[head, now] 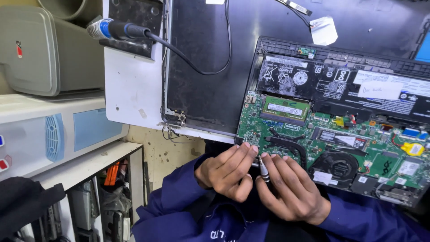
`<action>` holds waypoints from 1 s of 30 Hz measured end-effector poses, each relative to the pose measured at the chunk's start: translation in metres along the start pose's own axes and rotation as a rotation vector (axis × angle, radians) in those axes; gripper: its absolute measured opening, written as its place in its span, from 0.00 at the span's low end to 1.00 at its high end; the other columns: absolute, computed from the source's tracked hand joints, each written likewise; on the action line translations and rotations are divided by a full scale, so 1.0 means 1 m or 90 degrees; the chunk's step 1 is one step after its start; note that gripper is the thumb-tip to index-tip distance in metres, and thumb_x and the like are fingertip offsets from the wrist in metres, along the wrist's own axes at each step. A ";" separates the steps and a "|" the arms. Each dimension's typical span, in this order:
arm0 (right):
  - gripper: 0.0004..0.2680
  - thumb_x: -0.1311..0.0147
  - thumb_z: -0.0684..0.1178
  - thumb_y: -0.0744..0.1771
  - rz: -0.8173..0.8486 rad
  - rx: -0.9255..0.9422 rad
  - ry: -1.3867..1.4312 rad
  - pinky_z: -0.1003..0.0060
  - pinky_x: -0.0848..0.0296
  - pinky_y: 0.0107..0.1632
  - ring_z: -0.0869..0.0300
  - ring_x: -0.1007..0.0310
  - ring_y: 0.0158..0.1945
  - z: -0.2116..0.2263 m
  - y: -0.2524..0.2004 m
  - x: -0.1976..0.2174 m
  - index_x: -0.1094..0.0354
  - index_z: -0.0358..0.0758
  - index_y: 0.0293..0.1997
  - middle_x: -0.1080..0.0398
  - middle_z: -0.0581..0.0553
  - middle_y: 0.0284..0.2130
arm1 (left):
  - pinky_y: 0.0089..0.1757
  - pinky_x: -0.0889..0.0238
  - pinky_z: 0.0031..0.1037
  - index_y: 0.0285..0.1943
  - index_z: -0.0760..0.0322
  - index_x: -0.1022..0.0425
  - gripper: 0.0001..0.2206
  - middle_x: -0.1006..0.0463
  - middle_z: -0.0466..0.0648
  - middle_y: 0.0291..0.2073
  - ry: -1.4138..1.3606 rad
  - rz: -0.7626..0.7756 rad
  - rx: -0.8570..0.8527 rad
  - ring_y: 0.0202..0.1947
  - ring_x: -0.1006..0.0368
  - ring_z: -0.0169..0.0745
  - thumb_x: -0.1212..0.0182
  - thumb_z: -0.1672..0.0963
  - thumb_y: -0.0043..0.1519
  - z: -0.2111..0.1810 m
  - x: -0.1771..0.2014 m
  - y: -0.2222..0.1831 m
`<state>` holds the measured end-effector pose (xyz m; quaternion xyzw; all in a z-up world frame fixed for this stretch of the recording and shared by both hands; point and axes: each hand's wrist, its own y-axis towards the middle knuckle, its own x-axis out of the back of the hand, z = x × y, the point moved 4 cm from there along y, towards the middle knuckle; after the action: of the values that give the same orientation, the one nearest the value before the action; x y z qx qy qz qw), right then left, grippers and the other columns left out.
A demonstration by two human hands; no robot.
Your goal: The person works on the internal components of a laptop using a small screwdriver and their hands, eventually closing the laptop and snapping the bottom cover back into place.
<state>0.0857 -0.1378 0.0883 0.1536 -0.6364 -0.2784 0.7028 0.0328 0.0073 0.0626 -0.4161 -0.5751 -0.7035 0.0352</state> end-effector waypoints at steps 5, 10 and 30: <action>0.05 0.56 0.41 0.71 -0.001 -0.009 0.031 0.51 0.21 0.52 0.43 0.21 0.48 0.006 -0.008 0.012 0.32 0.36 0.42 0.25 0.27 0.45 | 0.43 0.22 0.30 0.39 0.63 0.42 0.06 0.18 0.62 0.41 -0.003 0.022 0.012 0.42 0.16 0.52 0.60 0.62 0.70 -0.011 0.009 0.002; 0.06 0.56 0.40 0.71 -0.008 -0.082 0.238 0.39 0.25 0.61 0.33 0.26 0.59 0.006 -0.034 0.058 0.34 0.31 0.47 0.31 0.19 0.54 | 0.43 0.23 0.34 0.40 0.65 0.38 0.05 0.18 0.63 0.43 0.001 0.025 0.012 0.44 0.17 0.55 0.54 0.61 0.71 -0.021 0.011 0.008; 0.16 0.45 0.67 0.68 0.113 -0.734 -0.405 0.58 0.31 0.25 0.55 0.22 0.28 -0.117 -0.180 0.136 0.25 0.50 0.53 0.22 0.51 0.27 | 0.47 0.28 0.37 0.43 0.65 0.26 0.02 0.18 0.55 0.43 0.061 0.126 0.047 0.47 0.21 0.52 0.42 0.62 0.65 -0.045 0.012 0.016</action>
<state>0.1697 -0.3780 0.0789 -0.3892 -0.5721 -0.5473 0.4708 0.0088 -0.0301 0.0826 -0.4350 -0.5544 -0.6941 0.1471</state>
